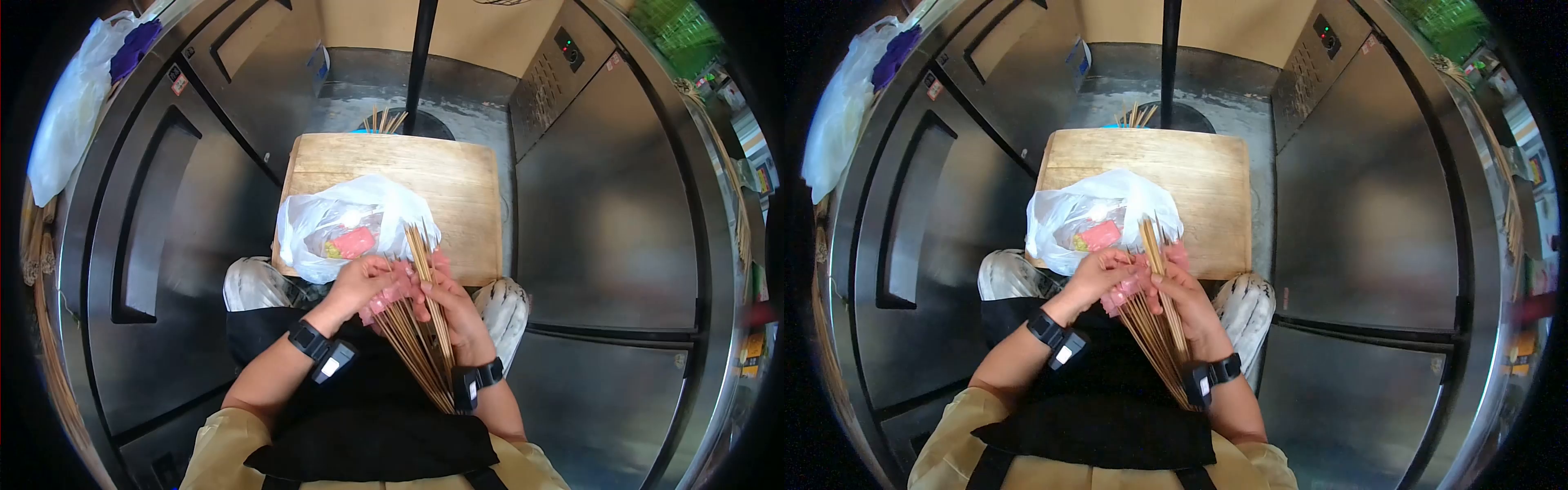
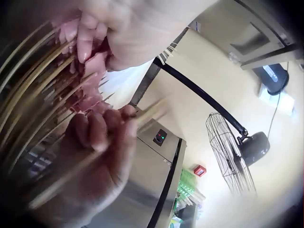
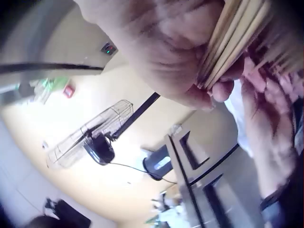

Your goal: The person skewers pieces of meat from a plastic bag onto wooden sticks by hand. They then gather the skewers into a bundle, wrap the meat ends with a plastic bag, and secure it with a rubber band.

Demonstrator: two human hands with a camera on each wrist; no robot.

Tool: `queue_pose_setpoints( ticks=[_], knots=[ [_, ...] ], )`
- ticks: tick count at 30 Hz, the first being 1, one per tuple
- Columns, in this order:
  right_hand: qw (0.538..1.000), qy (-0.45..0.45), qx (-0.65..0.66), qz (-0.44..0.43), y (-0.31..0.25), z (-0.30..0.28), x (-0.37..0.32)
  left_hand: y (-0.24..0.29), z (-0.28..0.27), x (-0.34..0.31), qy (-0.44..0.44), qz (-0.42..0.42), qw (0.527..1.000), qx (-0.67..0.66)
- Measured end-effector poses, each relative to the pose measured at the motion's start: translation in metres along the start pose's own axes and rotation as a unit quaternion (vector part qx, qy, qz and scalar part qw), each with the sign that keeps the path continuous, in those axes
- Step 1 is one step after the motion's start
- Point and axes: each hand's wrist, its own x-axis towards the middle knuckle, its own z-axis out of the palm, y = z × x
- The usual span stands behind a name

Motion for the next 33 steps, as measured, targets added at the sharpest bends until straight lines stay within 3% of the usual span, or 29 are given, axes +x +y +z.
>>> queue_pose_setpoints(
  ticks=[4, 7, 11, 14, 17, 20, 23, 33],
  knots=[
    [0.999, 0.038, 0.019, 0.018, 0.011, -0.018, 0.011, -0.003, -0.033, 0.021, 0.124, 0.011, 0.986, 0.109],
    [0.998, 0.049, 0.006, 0.025, 0.013, -0.022, 0.014, -0.012, -0.047, 0.032, 0.205, 0.171, 0.883, 0.387],
    [0.998, 0.049, -0.029, 0.013, 0.013, -0.025, 0.016, -0.015, -0.045, 0.04, 0.197, 0.192, 0.808, 0.521],
    [0.998, 0.044, -0.044, 0.016, 0.016, -0.031, 0.017, -0.009, -0.043, 0.042, 0.176, 0.154, 0.806, 0.544],
    [0.996, 0.055, -0.066, 0.011, 0.015, -0.024, 0.018, -0.012, -0.043, 0.043, 0.166, 0.167, 0.797, 0.557],
    [0.997, 0.059, -0.042, 0.028, 0.01, -0.017, 0.015, -0.012, -0.044, 0.042, 0.204, 0.191, 0.817, 0.505],
    [0.996, 0.072, -0.04, 0.023, 0.008, -0.011, 0.012, -0.022, -0.056, 0.053, 0.196, 0.141, 0.86, 0.45],
    [0.999, 0.045, -0.025, 0.014, 0.018, -0.027, 0.011, -0.008, -0.058, 0.067, 0.143, 0.065, 0.842, 0.517]
  ],
)
